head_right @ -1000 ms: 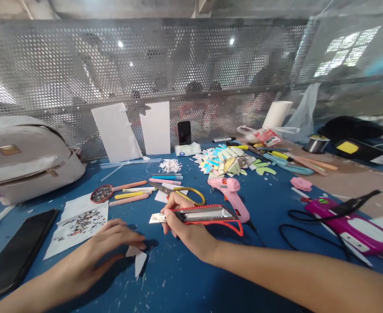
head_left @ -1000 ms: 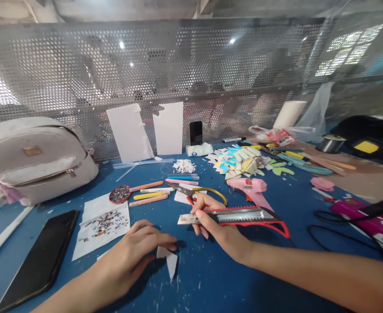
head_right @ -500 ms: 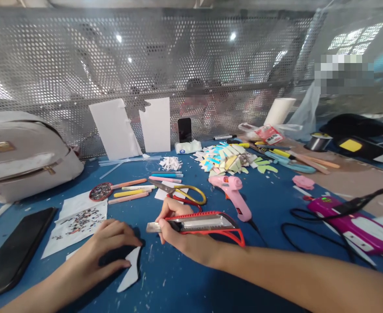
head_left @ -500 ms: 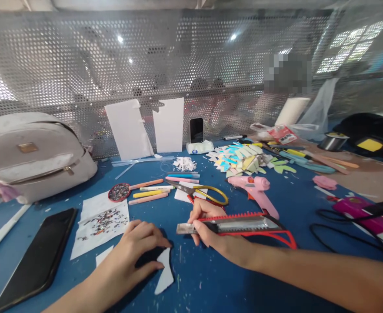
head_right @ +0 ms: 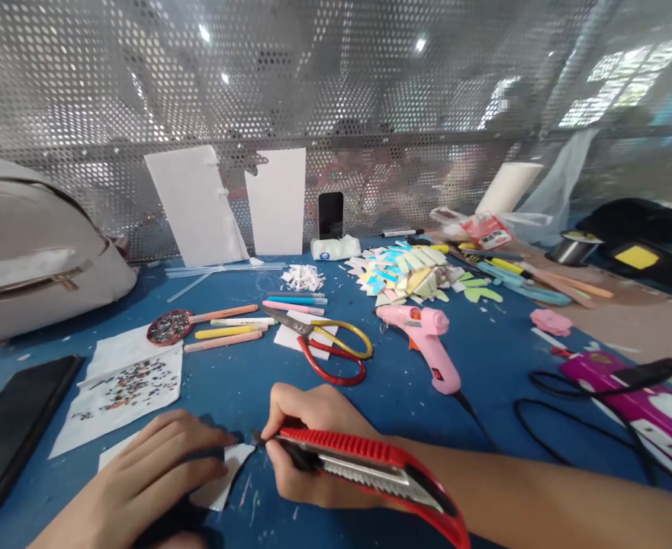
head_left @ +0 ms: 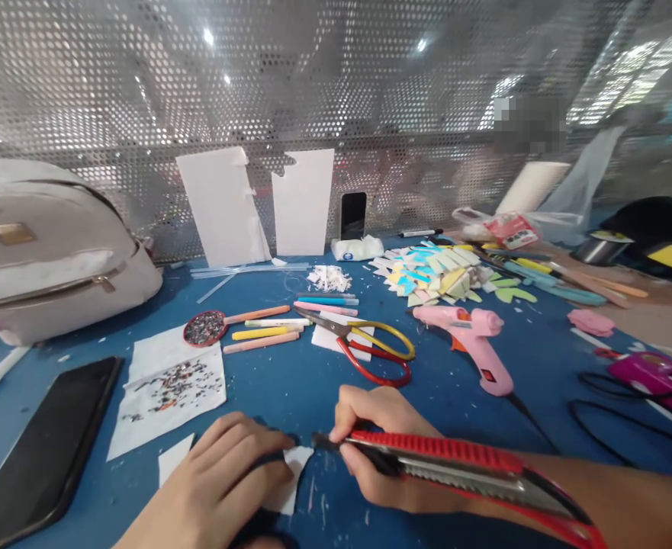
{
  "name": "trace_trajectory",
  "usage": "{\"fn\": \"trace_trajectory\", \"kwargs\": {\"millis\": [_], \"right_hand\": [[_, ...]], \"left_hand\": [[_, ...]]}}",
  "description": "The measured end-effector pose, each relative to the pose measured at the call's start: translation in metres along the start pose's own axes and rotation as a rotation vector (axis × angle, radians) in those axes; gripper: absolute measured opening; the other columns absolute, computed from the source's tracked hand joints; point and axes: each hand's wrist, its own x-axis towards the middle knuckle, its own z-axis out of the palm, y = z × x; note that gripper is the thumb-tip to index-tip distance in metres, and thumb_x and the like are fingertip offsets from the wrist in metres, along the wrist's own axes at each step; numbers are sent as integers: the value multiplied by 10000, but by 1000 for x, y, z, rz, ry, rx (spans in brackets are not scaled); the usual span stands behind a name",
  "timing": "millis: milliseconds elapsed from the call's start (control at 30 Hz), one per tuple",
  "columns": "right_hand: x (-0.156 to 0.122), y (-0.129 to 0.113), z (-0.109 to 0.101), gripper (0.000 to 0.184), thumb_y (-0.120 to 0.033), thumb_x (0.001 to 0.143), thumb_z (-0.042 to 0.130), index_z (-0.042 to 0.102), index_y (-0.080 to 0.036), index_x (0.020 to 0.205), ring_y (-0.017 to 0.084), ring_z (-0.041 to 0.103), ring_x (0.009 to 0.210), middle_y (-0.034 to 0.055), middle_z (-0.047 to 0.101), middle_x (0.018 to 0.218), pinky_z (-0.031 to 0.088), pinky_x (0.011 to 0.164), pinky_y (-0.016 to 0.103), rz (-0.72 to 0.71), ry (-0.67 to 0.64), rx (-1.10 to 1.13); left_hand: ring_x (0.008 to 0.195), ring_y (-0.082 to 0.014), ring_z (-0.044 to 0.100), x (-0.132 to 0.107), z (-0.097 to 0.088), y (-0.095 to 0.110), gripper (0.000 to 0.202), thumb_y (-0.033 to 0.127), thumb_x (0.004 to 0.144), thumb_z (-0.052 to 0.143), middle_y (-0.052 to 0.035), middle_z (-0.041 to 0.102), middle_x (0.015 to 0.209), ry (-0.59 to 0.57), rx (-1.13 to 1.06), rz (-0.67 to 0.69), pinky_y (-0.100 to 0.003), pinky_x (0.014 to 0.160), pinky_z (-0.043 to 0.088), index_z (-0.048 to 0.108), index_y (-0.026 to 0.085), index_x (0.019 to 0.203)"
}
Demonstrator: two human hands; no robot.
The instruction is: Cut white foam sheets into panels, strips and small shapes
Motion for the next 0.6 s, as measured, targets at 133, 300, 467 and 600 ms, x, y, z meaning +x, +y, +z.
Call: {"fn": "trace_trajectory", "kwargs": {"millis": [133, 300, 467, 600], "right_hand": [[1, 6, -2, 102, -163, 824, 533, 502, -219, 904, 97, 499, 461, -37, 603, 623, 373, 477, 206, -107, -69, -22], [2, 7, 1, 143, -140, 837, 506, 492, -222, 953, 101, 504, 451, -39, 591, 617, 375, 468, 212, -152, -67, -60], [0, 7, 2, 201, -130, 832, 498, 493, -220, 1012, 115, 519, 469, -29, 600, 633, 393, 482, 223, -228, -65, -102], [-4, 7, 1, 170, -137, 859, 492, 484, -208, 1014, 129, 573, 540, 3, 633, 697, 436, 537, 228, -306, -119, -158]], "left_hand": [[1030, -205, 616, -9, 19, 0, 478, 445, 1071, 276, -83, 692, 1158, 135, 94, 43, -334, 996, 457, 662, 165, 1076], [1044, -197, 617, -16, 32, -3, 395, 383, 1068, 357, -75, 691, 1164, 207, 61, 28, -330, 1035, 463, 694, 177, 1051], [962, -188, 634, -10, 28, -2, 321, 288, 1060, 400, -83, 695, 1079, 189, 31, 17, -312, 920, 516, 695, 166, 1037], [880, -171, 632, -8, 32, 2, 346, 358, 1060, 405, -53, 711, 991, 264, 76, -12, -354, 972, 475, 699, 188, 997]]}}
